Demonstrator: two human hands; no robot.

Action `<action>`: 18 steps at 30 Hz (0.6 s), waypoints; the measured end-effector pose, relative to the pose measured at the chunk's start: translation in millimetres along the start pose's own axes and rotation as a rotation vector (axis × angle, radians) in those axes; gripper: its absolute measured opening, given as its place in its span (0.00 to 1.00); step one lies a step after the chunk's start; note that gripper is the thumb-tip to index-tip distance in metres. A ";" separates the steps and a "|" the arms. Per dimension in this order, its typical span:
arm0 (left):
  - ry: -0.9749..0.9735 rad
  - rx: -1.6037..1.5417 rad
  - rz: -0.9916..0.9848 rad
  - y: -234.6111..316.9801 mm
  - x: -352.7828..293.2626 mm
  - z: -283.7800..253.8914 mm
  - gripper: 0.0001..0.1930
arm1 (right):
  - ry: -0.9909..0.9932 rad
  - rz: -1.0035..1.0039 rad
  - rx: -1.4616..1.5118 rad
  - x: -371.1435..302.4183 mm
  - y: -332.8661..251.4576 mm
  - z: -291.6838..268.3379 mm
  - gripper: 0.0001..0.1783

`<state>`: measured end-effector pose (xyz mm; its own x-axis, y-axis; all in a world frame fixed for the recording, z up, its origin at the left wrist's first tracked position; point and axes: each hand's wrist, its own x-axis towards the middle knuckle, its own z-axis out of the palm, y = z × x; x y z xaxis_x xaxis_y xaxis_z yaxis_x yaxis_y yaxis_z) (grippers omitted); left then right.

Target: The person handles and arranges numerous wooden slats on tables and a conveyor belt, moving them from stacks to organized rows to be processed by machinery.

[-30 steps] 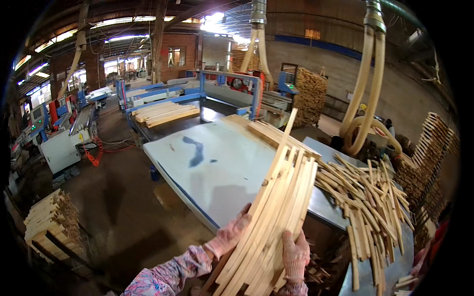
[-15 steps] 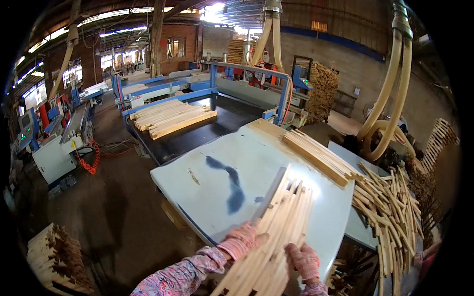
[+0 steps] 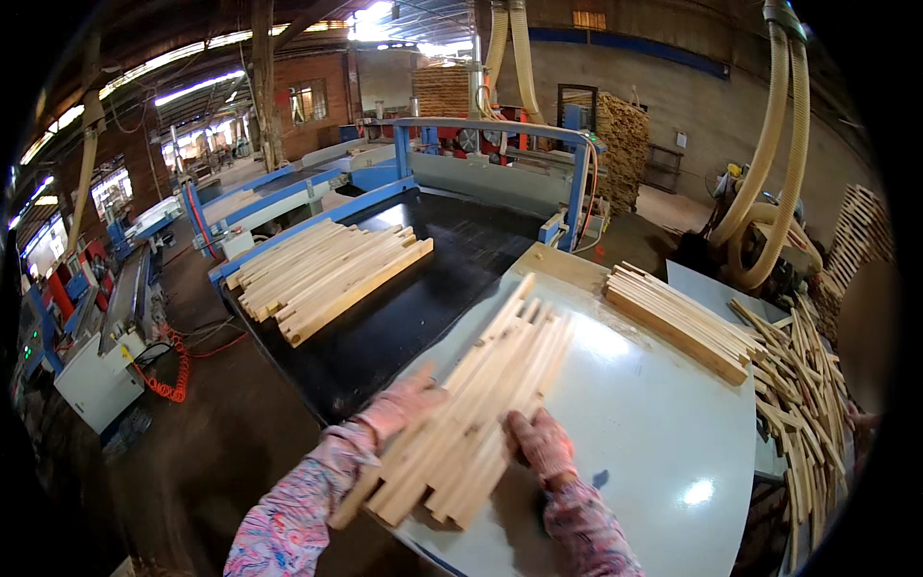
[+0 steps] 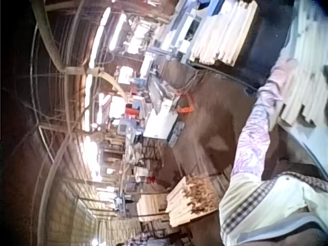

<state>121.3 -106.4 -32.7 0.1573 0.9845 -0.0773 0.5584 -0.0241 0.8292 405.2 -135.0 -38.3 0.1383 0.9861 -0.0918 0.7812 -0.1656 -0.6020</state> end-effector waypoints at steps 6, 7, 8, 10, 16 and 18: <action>0.410 -0.046 0.146 -75.2 -53.6 -148.5 0.42 | -0.099 -0.020 0.293 127.3 -138.8 124.3 0.35; 0.430 -0.069 0.099 -85.8 -70.0 -170.7 0.40 | -0.087 -0.088 0.281 140.7 -166.5 139.6 0.35; 0.449 -0.109 0.136 -95.6 -84.5 -187.7 0.40 | -0.055 -0.019 0.168 152.0 -195.5 154.4 0.36; 0.455 -0.448 0.134 -112.1 -107.5 -209.0 0.37 | -0.106 -0.010 0.034 170.4 -258.7 186.1 0.37; 0.385 -0.170 0.110 -127.5 -104.3 -231.0 0.34 | -0.306 0.196 0.344 199.0 -259.4 214.4 0.40; 0.317 0.060 0.285 -117.9 -84.2 -223.1 0.33 | -0.204 -0.236 0.190 199.9 -238.2 225.4 0.33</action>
<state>-139.5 -147.7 -0.5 0.0595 0.9413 0.3323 0.5767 -0.3041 0.7582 109.5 104.2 -92.0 -0.1714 0.9822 -0.0772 0.6477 0.0532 -0.7601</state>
